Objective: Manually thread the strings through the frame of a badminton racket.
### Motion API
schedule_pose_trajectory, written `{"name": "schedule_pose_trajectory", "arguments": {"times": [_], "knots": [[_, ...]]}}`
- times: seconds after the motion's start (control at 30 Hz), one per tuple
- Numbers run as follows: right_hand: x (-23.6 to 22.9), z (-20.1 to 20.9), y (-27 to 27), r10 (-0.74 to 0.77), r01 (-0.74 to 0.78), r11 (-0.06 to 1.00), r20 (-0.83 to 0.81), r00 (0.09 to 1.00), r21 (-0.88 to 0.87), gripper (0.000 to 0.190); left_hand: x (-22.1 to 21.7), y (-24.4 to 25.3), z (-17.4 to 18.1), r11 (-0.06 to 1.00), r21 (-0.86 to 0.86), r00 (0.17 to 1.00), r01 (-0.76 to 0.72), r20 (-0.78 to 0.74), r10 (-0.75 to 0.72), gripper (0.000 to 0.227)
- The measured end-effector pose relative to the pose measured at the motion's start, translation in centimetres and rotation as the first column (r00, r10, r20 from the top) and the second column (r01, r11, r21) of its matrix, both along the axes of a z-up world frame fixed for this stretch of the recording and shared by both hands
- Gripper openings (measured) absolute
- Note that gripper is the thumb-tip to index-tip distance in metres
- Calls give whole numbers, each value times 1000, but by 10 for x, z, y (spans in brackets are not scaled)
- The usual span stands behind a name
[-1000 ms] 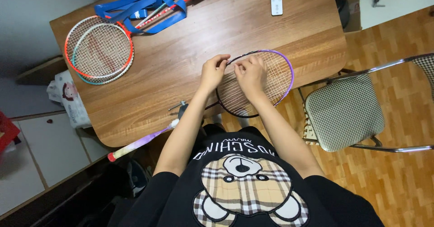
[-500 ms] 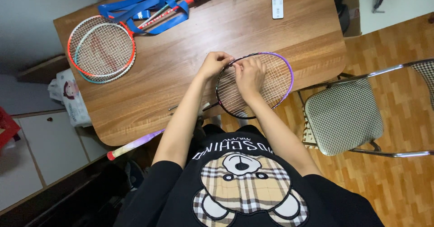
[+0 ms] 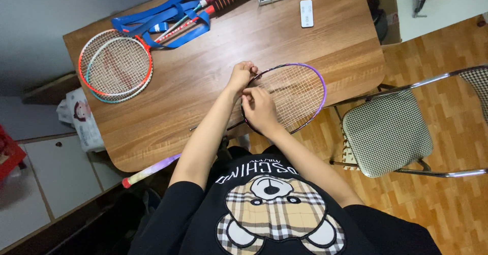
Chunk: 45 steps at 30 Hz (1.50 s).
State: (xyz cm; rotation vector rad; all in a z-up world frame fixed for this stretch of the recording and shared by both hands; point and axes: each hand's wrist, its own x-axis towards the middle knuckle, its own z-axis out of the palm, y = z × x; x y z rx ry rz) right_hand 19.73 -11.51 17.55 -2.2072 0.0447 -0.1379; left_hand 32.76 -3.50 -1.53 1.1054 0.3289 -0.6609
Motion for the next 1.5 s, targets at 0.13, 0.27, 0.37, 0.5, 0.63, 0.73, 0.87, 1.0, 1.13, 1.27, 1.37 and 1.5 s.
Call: {"name": "schedule_pose_trajectory", "arguments": {"times": [0.13,0.27,0.37,0.5,0.63,0.73,0.87,1.0,1.13,1.27,1.37,1.5], "knots": [[3,1,3,1,-3,998,33,999,57,15,57,62,-38,993,56,995,-100,-4,101,16],[13,-9,10,19,15,976,-153,988,218,21,88,174,29,786,-205,811,-583,-89,578,14],[37,0,15,36,373,601,-490,871,707,32,90,267,109,633,364,659,-684,681,321,21],[60,-40,22,148,431,-322,-405,902,843,42,10,352,219,19,608,608,-794,794,-15,23],[61,-69,61,246,211,136,-239,939,968,20,-23,364,203,38,584,583,-811,812,-44,10],[36,-16,119,556,-506,688,70,828,520,22,-36,292,197,96,841,637,-533,473,-609,31],[-9,-27,172,829,-855,498,-370,421,143,23,-55,198,202,589,586,671,556,102,-735,23],[8,11,162,582,-430,755,-204,787,494,42,-38,233,204,675,726,912,132,178,-370,29],[48,-15,109,95,399,694,-626,774,599,50,-16,402,155,387,649,666,-655,737,-110,29],[58,-105,58,-109,398,97,-388,915,912,37,-37,483,192,0,508,463,-862,787,407,24],[49,-104,107,181,48,687,-235,955,725,25,-47,448,190,0,624,621,-781,778,96,24],[1,33,222,803,-807,572,-298,516,146,45,-49,283,254,520,854,957,-23,169,-236,23]]}}
